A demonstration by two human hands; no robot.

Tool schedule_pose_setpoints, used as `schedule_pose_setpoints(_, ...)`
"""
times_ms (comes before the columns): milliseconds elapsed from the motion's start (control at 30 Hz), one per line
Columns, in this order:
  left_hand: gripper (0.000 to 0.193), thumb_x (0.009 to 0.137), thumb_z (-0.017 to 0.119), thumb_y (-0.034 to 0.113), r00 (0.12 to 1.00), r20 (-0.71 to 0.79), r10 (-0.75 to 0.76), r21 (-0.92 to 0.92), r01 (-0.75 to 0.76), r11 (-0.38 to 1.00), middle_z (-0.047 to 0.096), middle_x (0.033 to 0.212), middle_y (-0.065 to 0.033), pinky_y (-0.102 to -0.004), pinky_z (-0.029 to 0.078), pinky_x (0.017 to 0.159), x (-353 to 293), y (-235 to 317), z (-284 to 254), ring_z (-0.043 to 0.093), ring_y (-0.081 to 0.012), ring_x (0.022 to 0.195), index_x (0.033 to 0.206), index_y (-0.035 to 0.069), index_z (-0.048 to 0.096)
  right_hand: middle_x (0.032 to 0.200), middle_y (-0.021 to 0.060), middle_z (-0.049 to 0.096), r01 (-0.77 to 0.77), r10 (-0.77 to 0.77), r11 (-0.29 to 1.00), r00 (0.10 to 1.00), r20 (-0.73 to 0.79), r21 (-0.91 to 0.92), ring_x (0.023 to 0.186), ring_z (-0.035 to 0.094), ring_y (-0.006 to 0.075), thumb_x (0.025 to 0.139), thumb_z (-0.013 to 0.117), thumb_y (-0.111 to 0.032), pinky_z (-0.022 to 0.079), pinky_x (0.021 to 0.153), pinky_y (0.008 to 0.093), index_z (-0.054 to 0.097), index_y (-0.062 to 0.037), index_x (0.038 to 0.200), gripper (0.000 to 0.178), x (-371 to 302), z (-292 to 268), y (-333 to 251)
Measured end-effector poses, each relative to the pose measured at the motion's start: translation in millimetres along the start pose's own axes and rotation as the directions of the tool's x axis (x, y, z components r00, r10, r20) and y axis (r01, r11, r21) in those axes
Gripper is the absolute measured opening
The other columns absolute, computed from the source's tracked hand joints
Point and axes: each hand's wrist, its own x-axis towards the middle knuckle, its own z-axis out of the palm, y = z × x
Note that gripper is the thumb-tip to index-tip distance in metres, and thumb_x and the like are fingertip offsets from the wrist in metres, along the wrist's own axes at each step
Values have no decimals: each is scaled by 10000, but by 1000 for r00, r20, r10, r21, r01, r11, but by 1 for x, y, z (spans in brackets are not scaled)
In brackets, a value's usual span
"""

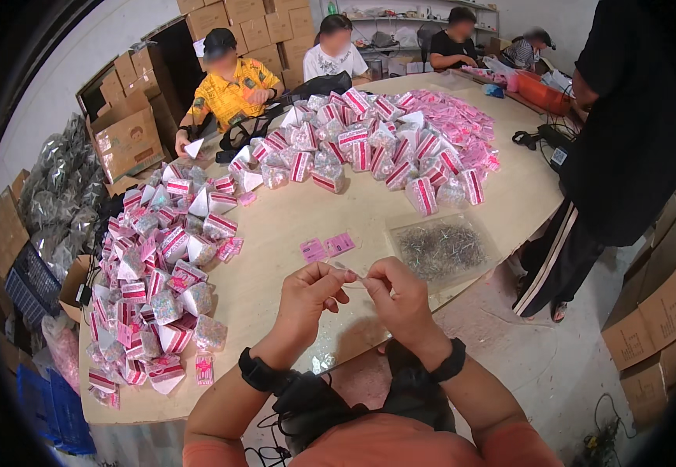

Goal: The person repeatedly picks up small, colorful, pyramid-shaped items and pink tags from a table. They insert the tags into the items and place them into a pile of finished products. The task is performed by hand in a repetitive assembly line manner.

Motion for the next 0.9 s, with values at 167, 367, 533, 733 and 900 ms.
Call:
schedule_pose_setpoints(167,82,810,564,109,1000,-4,-8,-7,8,1000,628,845,-62,-203,402,509,2,-2,-2,544,-93,621,800,28,567,696,67,510,-10,10,999,1000,16,31,608,492,135,770,576,-2,399,539,253,515,-8,797,68,0,-2,0)
schedule_pose_setpoints(367,87,810,563,116,1000,-3,-15,38,15,999,624,850,-60,-210,400,509,0,-3,-3,545,-98,625,798,30,567,692,65,509,5,-6,1000,999,50,22,606,487,138,767,576,-4,390,536,261,515,-16,801,71,3,-1,-3)
schedule_pose_setpoints(533,92,805,569,123,1000,8,-18,26,18,1000,619,806,-56,-213,396,502,0,-4,-3,539,-101,609,789,32,567,691,63,503,-24,18,998,995,103,59,604,483,134,764,577,-7,391,541,265,516,-14,784,65,4,-2,-6)
schedule_pose_setpoints(733,106,816,552,137,999,27,-33,69,31,997,599,733,-49,-208,388,497,2,-7,-7,532,-96,586,783,37,564,824,48,543,-115,56,965,968,244,235,722,513,121,756,581,-7,410,629,248,531,-20,759,52,4,-1,6)
schedule_pose_setpoints(900,136,834,541,160,998,25,-61,45,60,997,581,709,-27,-199,377,481,-4,-6,-4,516,-75,584,790,33,563,921,62,573,-480,346,600,877,333,640,797,525,120,759,601,-25,405,756,249,546,-32,774,57,1,2,6)
